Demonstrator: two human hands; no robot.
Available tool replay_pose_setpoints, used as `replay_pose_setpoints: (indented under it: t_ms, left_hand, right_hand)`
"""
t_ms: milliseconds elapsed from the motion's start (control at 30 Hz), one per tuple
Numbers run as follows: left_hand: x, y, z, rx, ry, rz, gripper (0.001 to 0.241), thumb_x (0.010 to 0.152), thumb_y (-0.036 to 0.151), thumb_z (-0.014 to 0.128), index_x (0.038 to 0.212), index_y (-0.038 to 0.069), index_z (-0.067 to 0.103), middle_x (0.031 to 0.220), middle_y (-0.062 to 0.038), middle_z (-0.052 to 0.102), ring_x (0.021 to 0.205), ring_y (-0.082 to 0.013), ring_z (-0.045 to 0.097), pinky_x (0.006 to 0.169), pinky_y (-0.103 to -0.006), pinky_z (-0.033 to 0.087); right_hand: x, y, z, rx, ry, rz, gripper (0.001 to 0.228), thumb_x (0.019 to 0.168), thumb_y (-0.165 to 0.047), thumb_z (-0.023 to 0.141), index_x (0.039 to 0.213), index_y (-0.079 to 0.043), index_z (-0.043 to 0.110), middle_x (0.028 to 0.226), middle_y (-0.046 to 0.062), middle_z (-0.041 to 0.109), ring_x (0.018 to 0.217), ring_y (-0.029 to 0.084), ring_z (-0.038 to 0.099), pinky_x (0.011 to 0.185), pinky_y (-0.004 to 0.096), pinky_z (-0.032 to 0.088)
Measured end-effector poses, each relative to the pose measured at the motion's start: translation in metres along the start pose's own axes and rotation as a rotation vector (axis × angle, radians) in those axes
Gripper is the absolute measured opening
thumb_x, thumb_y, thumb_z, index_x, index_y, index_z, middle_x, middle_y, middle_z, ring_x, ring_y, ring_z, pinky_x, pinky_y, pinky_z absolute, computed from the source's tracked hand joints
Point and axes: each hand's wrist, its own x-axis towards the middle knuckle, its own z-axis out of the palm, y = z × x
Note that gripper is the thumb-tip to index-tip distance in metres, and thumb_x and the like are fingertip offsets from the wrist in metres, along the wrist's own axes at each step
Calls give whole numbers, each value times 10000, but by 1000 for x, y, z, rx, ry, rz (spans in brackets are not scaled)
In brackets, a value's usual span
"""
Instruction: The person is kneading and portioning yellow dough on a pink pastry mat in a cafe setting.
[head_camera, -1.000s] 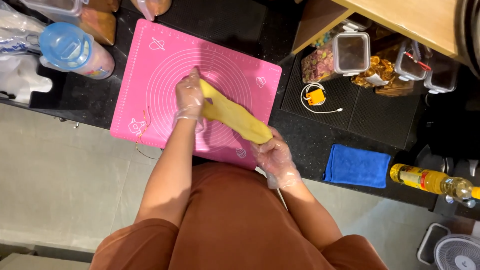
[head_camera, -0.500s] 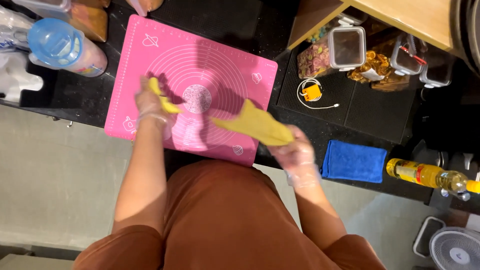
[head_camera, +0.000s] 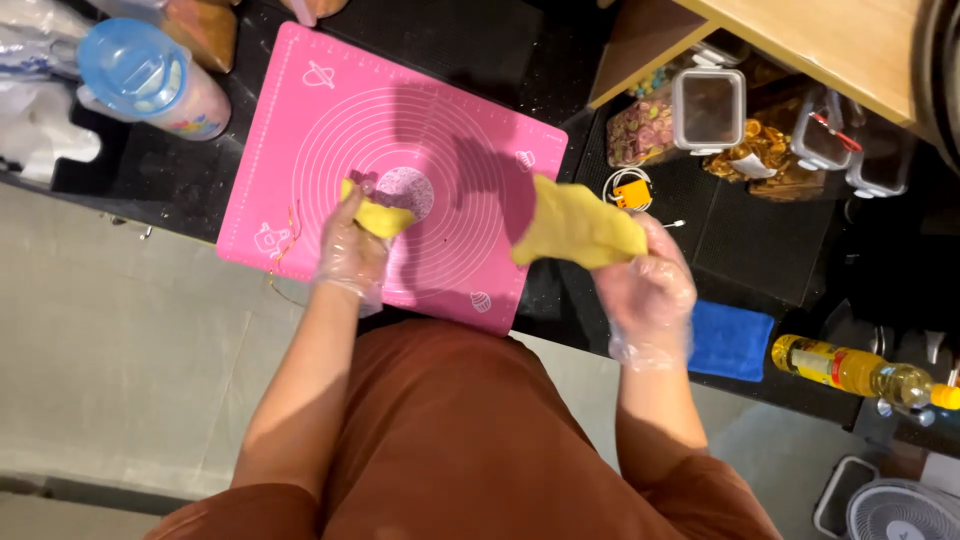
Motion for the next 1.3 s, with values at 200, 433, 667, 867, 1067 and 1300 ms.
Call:
replay_pose_setpoints:
  t_ms: [200,433,667,867,1067,1300]
  left_hand:
    - [-35,-9,14,-95,63,-41,404,999,272,543,1312,16,537,1234,-128,659,1092,-207,705,1037,-382,538]
    - [-41,-53,-1,456,56,-85,358,1053,335,583,1262,51,643,1039,-58,638,912,-166,548,804,-313,439]
    - [-48,-49,40,743,89,-8,422,1047,398,474,1226,63,659,977,-23,681,908,-129,610,836,-279,483]
    - [-4,-46,43,480,225,-16,363,1074,388,500,996,60,634,759,-18,530,665,-144,483,633,-310,418]
    - [103,-36,-33,170,220,248,300,1040,351,411,1006,126,605,668,-9,565,486,-148,497,407,-323,368]
    - [5,82,-16,629,366,449,457,1079,505,503,895,104,626,619,44,464,492,-99,413,433,-308,314]
  right_hand:
    - [40,90,-39,-711,145,196,384,998,-284,699,1177,56,669,1063,116,668,992,184,574,920,331,446]
    - [12,134,20,-846,-79,285,565,896,-244,709,1380,-43,499,1145,76,682,926,171,649,834,333,559]
    - [5,159,15,-1241,-375,402,302,998,-277,611,1125,-8,664,871,147,682,778,186,650,723,410,507]
    - [-12,118,44,-1010,-184,470,306,1000,-282,523,1093,-44,692,787,29,647,710,129,560,691,337,499]
    - [-53,91,8,-733,1,570,277,1023,-241,599,1162,-6,647,824,21,527,655,146,409,549,345,317]
    - [-92,24,-45,-565,220,334,415,942,-238,649,1268,16,620,1010,20,641,935,113,555,828,258,441]
